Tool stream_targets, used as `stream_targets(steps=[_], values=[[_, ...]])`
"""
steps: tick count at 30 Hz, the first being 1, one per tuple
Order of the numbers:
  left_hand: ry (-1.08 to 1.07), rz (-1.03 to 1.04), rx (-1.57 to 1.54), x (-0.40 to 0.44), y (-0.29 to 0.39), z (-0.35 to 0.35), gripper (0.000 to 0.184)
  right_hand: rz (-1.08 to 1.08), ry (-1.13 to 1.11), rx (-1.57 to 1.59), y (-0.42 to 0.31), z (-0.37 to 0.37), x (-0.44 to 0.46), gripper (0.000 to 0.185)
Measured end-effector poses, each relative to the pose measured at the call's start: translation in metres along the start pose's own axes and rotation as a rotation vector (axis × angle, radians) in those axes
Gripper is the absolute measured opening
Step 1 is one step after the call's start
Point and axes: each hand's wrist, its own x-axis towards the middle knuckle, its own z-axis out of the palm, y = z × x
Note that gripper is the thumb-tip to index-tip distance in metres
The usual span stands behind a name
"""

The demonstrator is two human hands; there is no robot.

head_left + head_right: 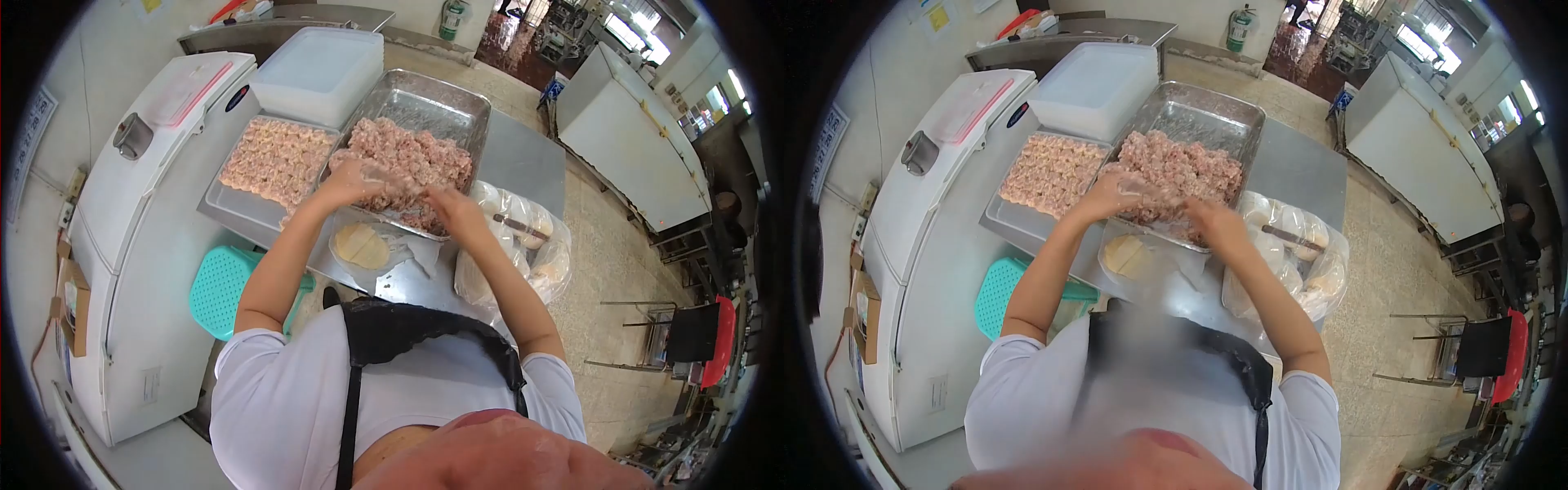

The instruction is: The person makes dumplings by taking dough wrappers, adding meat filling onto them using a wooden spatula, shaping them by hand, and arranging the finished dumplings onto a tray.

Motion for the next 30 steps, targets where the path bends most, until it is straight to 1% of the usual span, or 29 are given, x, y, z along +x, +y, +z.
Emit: stream_targets(steps=[1, 2, 3, 4, 5, 6, 7, 8, 9, 10, 11, 12, 13, 15, 16, 17, 18, 20, 21, 22, 23, 24, 25, 27, 28, 29, 30], values=[[0.0, -0.006, -0.003, -0.004, -0.007, 0.003, 0.047, 0.069, -0.016, -0.028, 0.015, 0.007, 0.001, 0.024], [0.157, 0.108, 0.094, -0.007, -0.018, 0.005, 0.054, 0.158, -0.175, -0.211, 0.017, -0.008, 0.0, 0.025], [0.303, 0.22, 0.2, -0.015, -0.013, 0.002, 0.062, 0.158, -0.175, -0.203, 0.019, -0.016, -0.002, 0.025], [0.296, 0.214, 0.203, -0.022, -0.007, -0.004, 0.062, 0.2, -0.213, -0.185, 0.021, -0.023, -0.008, 0.026], [0.137, 0.009, 0.016, -0.032, 0.032, -0.017, 0.068, 0.234, -0.251, -0.172, 0.021, -0.03, -0.01, 0.027], [-0.028, -0.198, -0.175, -0.04, 0.051, -0.023, 0.075, 0.235, -0.257, -0.17, 0.016, -0.038, -0.013, 0.027], [-0.029, -0.2, -0.176, -0.039, 0.039, -0.022, 0.075, 0.258, -0.204, -0.005, 0.008, -0.049, -0.015, 0.028], [0.133, 0.08, 0.035, -0.033, 0.021, -0.02, 0.072, 0.277, -0.147, 0.157, -0.002, -0.059, -0.015, 0.028], [0.295, 0.362, 0.245, -0.031, 0.018, -0.022, 0.068, 0.276, -0.147, 0.151, -0.015, -0.067, -0.014, 0.028], [0.296, 0.366, 0.241, -0.028, 0.016, -0.025, 0.068, 0.242, -0.138, 0.265, -0.031, -0.073, -0.013, 0.028], [0.128, 0.283, 0.198, -0.028, 0.03, -0.031, 0.065, 0.21, -0.126, 0.378, -0.043, -0.073, -0.011, 0.028], [-0.041, 0.2, 0.155, -0.026, 0.038, -0.035, 0.061, 0.215, -0.122, 0.371, -0.05, -0.063, -0.008, 0.028], [-0.046, 0.209, 0.151, -0.02, 0.033, -0.036, 0.061, 0.18, -0.133, 0.384, -0.054, -0.047, -0.007, 0.027], [0.049, 0.468, 0.252, -0.011, 0.02, -0.038, 0.057, 0.153, -0.14, 0.392, -0.058, -0.041, -0.002, 0.027], [0.049, 0.476, 0.249, -0.008, 0.013, -0.039, 0.057, 0.147, -0.169, 0.343, -0.052, -0.046, 0.004, 0.026], [0.035, 0.403, 0.266, -0.007, 0.012, -0.041, 0.06, 0.143, -0.201, 0.296, -0.052, -0.048, 0.009, 0.026], [0.018, 0.327, 0.283, -0.008, 0.009, -0.042, 0.062, 0.147, -0.2, 0.294, -0.067, -0.054, 0.012, 0.026], [0.03, 0.295, 0.25, 0.005, -0.013, -0.044, 0.064, 0.192, -0.057, -0.149, -0.1, -0.07, 0.015, 0.024], [0.041, 0.258, 0.216, 0.009, -0.018, -0.047, 0.066, 0.196, -0.056, -0.152, -0.11, -0.064, 0.015, 0.024], [0.036, 0.262, 0.213, 0.011, -0.024, -0.05, 0.066, 0.163, 0.018, -0.085, -0.119, -0.055, 0.014, 0.022], [0.048, 0.323, 0.193, 0.01, -0.022, -0.054, 0.068, 0.131, 0.092, -0.019, -0.126, -0.049, 0.014, 0.021], [0.058, 0.383, 0.171, 0.008, -0.021, -0.058, 0.07, 0.222, -0.026, -0.085, -0.133, -0.05, 0.017, 0.022], [0.046, 0.387, 0.168, 0.002, -0.021, -0.063, 0.07, 0.234, -0.025, -0.087, -0.134, -0.049, 0.015, 0.022], [-0.042, 0.379, 0.045, -0.022, 0.008, -0.084, 0.067, 0.302, 0.042, 0.099, -0.132, -0.052, 0.012, 0.027], [-0.051, 0.382, 0.041, -0.024, 0.004, -0.087, 0.067, 0.394, 0.049, 0.245, -0.137, -0.055, 0.011, 0.029], [-0.056, 0.378, 0.048, -0.028, 0.001, -0.09, 0.064, 0.405, 0.051, 0.243, -0.148, -0.056, 0.012, 0.029], [-0.06, 0.373, 0.056, -0.031, -0.003, -0.093, 0.061, 0.416, 0.007, 0.267, -0.159, -0.056, 0.013, 0.028]])
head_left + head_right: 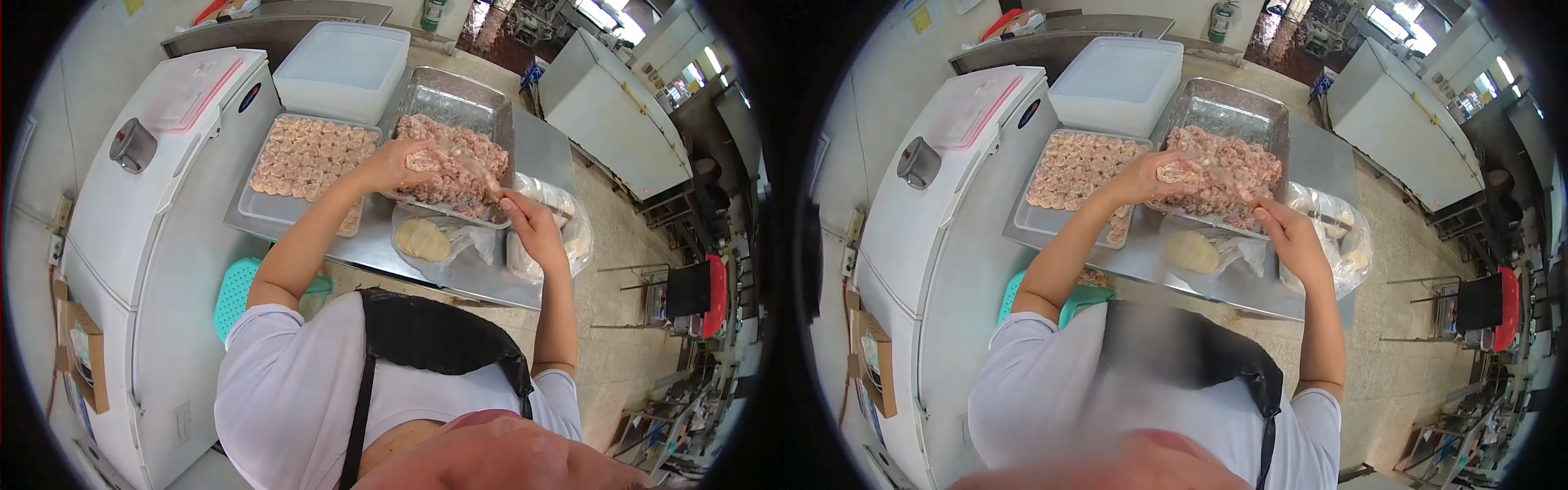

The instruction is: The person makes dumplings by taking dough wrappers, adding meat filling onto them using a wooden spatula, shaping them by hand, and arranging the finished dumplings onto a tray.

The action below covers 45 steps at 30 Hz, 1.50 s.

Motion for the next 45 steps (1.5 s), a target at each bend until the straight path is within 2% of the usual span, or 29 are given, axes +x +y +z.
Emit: stream_targets(steps=[1, 2, 3, 4, 6, 9, 10, 11, 13, 14, 16, 17, 19, 25, 26, 28, 32, 35, 37, 38, 40, 44, 45], values=[[-0.007, 0.002, -0.003, -0.004, -0.005, -0.002, 0.061, 0.017, -0.047, 0.015, -0.008, 0.006, -0.002, 0.028], [-0.011, 0.11, -0.012, -0.006, -0.011, -0.004, 0.059, -0.008, -0.115, -0.084, -0.018, 0.018, -0.002, 0.028], [-0.014, 0.217, -0.022, -0.009, -0.017, -0.007, 0.057, 0.0, -0.115, -0.084, -0.018, 0.027, -0.001, 0.028], [-0.017, 0.214, -0.029, -0.013, -0.023, -0.011, 0.057, -0.065, -0.097, -0.067, -0.014, 0.037, 0.0, 0.027], [-0.017, 0.156, 0.038, -0.03, -0.03, -0.022, 0.056, -0.13, -0.053, -0.138, -0.016, 0.041, 0.003, 0.025], [-0.045, 0.031, 0.005, -0.061, -0.024, -0.051, 0.061, -0.041, -0.065, -0.21, -0.036, 0.033, 0.002, 0.024], [0.051, 0.045, 0.074, -0.073, -0.033, -0.055, 0.06, -0.039, -0.079, -0.201, -0.035, 0.037, -0.002, 0.024], [0.049, 0.033, 0.072, -0.083, -0.044, -0.061, 0.06, -0.03, -0.024, -0.105, -0.034, 0.04, -0.008, 0.024], [-0.08, -0.353, 0.039, -0.104, -0.068, -0.072, 0.07, -0.014, 0.024, -0.005, -0.028, 0.048, -0.019, 0.025], [-0.085, -0.361, 0.037, -0.118, -0.085, -0.069, 0.07, 0.03, 0.019, 0.011, -0.021, 0.053, -0.024, 0.025], [-0.028, -0.245, 0.365, -0.141, -0.123, -0.055, 0.064, 0.084, 0.033, 0.067, -0.015, 0.065, -0.035, 0.025], [-0.036, -0.247, 0.362, -0.148, -0.135, -0.045, 0.064, 0.092, 0.032, 0.07, -0.012, 0.069, -0.04, 0.025], [-0.005, -0.239, 0.376, -0.158, -0.149, -0.031, 0.07, 0.272, -0.047, 0.111, -0.006, 0.072, -0.049, 0.029], [0.062, -0.408, 0.259, -0.155, -0.124, -0.006, 0.083, 0.278, -0.003, 0.078, -0.013, 0.063, -0.053, 0.028], [0.062, -0.408, 0.258, -0.154, -0.129, -0.001, 0.083, 0.278, -0.004, 0.077, -0.01, 0.062, -0.052, 0.028], [0.195, -0.236, 0.31, -0.154, -0.145, 0.014, 0.081, 0.265, -0.012, 0.104, -0.003, 0.06, -0.05, 0.028], [0.231, -0.321, 0.353, -0.148, -0.151, 0.026, 0.081, 0.182, -0.016, 0.103, 0.009, 0.057, -0.044, 0.026], [0.323, -0.272, 0.327, -0.15, -0.144, 0.027, 0.079, 0.275, -0.098, 0.108, 0.016, 0.045, -0.036, 0.026], [0.256, -0.424, 0.235, -0.148, -0.133, 0.021, 0.079, 0.184, -0.125, 0.1, 0.03, 0.038, -0.029, 0.027], [0.261, -0.434, 0.244, -0.146, -0.127, 0.02, 0.079, 0.177, -0.134, 0.109, 0.039, 0.036, -0.026, 0.027], [0.308, -0.593, 0.205, -0.142, -0.118, 0.023, 0.08, 0.131, -0.147, 0.099, 0.056, 0.031, -0.021, 0.027], [0.353, -0.463, 0.381, -0.138, -0.122, 0.038, 0.073, 0.14, -0.152, -0.002, 0.069, 0.009, -0.004, 0.03], [0.318, -0.457, 0.404, -0.138, -0.122, 0.037, 0.068, 0.096, -0.194, -0.175, 0.077, -0.001, 0.004, 0.032]])
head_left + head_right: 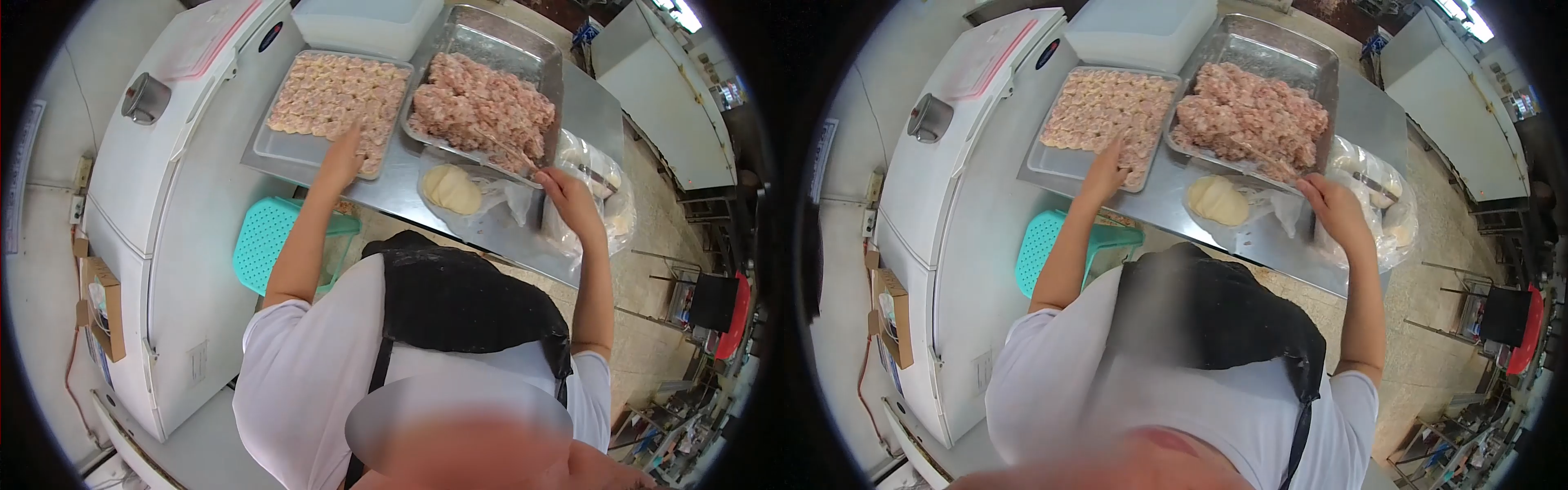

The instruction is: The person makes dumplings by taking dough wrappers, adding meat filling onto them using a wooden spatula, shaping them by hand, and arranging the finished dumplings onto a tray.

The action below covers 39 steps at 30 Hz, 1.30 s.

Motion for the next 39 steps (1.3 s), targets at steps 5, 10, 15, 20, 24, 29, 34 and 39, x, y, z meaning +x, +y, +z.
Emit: stream_targets(steps=[5, 10, 15, 20, 24, 29, 34, 39], values=[[-0.03, -0.085, 0.228, 0.001, 0.043, -0.017, 0.046, -0.058, -0.079, -0.572, 0.068, -0.044, 0.047, 0.035], [0.153, 0.131, 0.088, 0.001, 0.119, 0.016, 0.02, -0.37, 0.007, -0.722, 0.116, 0.025, 0.061, 0.024], [-0.132, 0.101, 0.075, -0.005, 0.159, 0.062, 0.022, -0.354, -0.101, -0.762, 0.066, -0.008, 0.036, 0.027], [-0.114, 0.094, 0.118, -0.021, 0.159, 0.1, 0.022, -0.346, 0.002, -0.724, 0.098, -0.001, 0.059, 0.022], [-0.178, 0.051, 0.027, -0.012, 0.132, 0.104, 0.024, -0.464, 0.013, -0.63, 0.097, 0.028, 0.049, 0.026], [-0.24, -0.194, -0.494, -0.013, 0.112, 0.084, 0.024, -0.207, -0.117, -0.724, 0.087, -0.021, 0.06, 0.032], [-0.271, -0.41, -1.111, -0.007, 0.113, 0.081, 0.023, -0.37, -0.068, -0.559, 0.073, 0.046, 0.049, 0.036], [-0.476, -0.135, -0.785, 0.005, 0.124, 0.054, 0.026, -0.099, -0.168, -0.183, 0.057, 0.035, 0.063, 0.037]])
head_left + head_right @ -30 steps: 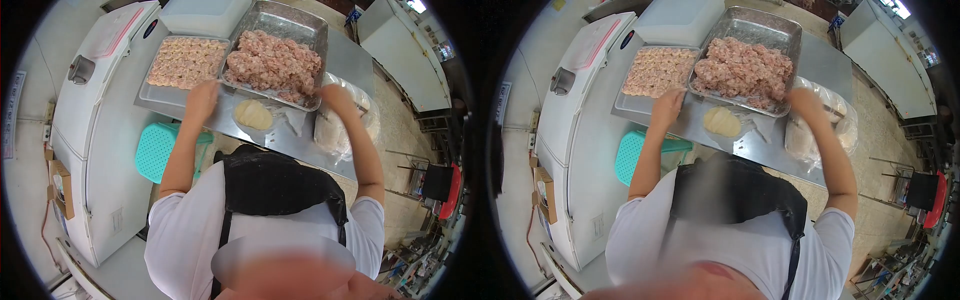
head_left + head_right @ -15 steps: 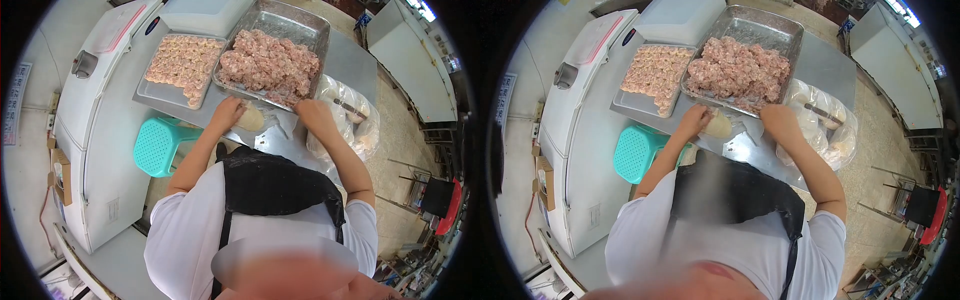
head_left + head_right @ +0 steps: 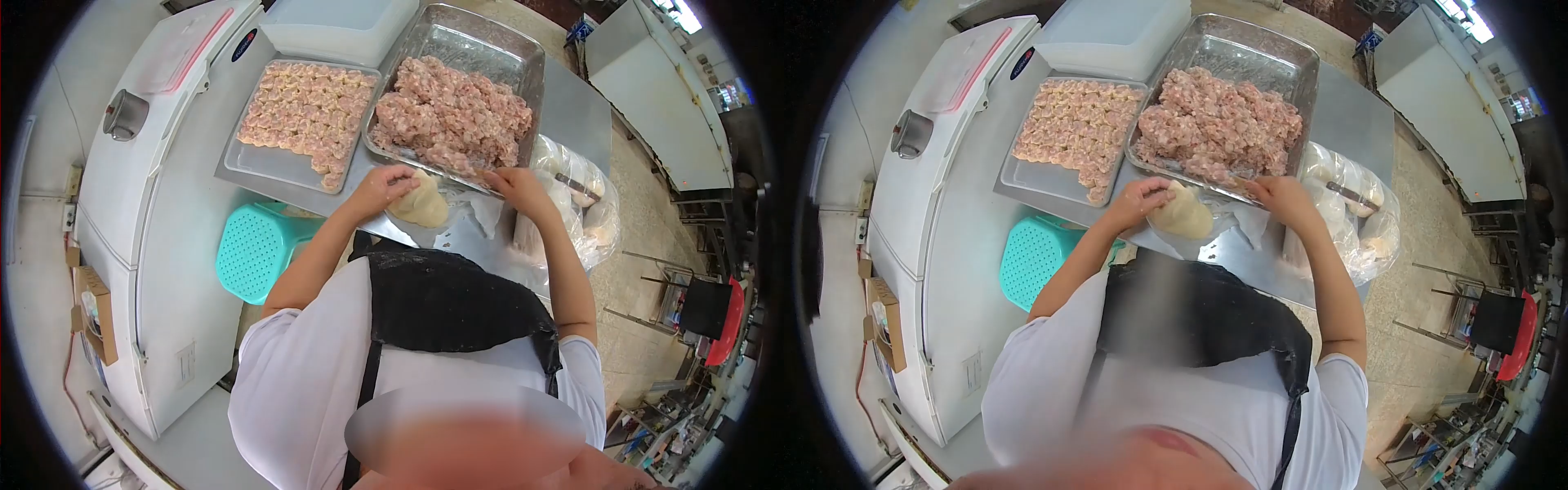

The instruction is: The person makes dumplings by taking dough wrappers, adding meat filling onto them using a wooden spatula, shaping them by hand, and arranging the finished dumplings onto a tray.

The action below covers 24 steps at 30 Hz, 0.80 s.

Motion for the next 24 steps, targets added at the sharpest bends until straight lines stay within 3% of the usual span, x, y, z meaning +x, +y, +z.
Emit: stream_targets(steps=[3, 5, 7, 9, 10, 12, 13, 15, 17, 19, 21, 22, 23, 24], values=[[-0.041, 0.184, -0.019, 0.001, -0.005, -0.008, 0.026, -0.003, 0.053, -0.134, -0.021, -0.009, 0.006, 0.039], [-0.054, 0.231, 0.088, 0.0, 0.002, -0.012, 0.026, -0.072, 0.005, -0.451, -0.034, 0.012, 0.011, 0.037], [-0.061, 0.287, 0.198, 0.002, 0.009, -0.019, 0.027, -0.126, 0.055, -0.405, -0.038, 0.018, 0.022, 0.034], [0.085, 0.655, 0.46, 0.002, 0.01, -0.023, 0.027, -0.083, 0.04, -0.164, -0.054, 0.004, 0.031, 0.032], [0.086, 0.657, 0.455, 0.001, 0.01, -0.025, 0.027, -0.081, 0.038, -0.169, -0.058, 0.004, 0.039, 0.032], [-0.008, 0.408, 0.097, 0.0, 0.009, -0.028, 0.027, -0.052, 0.019, -0.347, -0.069, 0.005, 0.057, 0.033], [-0.004, 0.411, 0.095, 0.002, 0.003, -0.03, 0.027, -0.055, 0.019, -0.351, -0.073, 0.016, 0.062, 0.033], [-0.11, 0.203, -0.324, 0.009, -0.009, -0.034, 0.029, -0.192, 0.025, -0.362, -0.084, 0.042, 0.071, 0.039], [-0.131, 0.167, -0.382, 0.007, 0.001, -0.035, 0.031, -0.21, 0.055, -0.323, -0.084, 0.038, 0.066, 0.037], [-0.155, 0.121, -0.448, 0.005, 0.012, -0.039, 0.033, -0.123, 0.061, 0.192, -0.066, 0.033, 0.057, 0.037], [-0.219, -0.104, -0.957, 0.014, 0.02, -0.046, 0.037, -0.019, 0.14, 0.331, -0.061, 0.025, 0.045, 0.037], [-0.224, -0.1, -0.96, 0.018, 0.026, -0.047, 0.037, 0.083, 0.223, 0.476, -0.059, 0.02, 0.041, 0.038], [-0.212, 0.022, -0.997, 0.023, 0.033, -0.047, 0.036, 0.084, 0.228, 0.472, -0.061, 0.013, 0.039, 0.038], [-0.2, 0.143, -1.031, 0.028, 0.041, -0.047, 0.036, 0.141, 0.278, 0.678, -0.064, 0.006, 0.036, 0.038]])
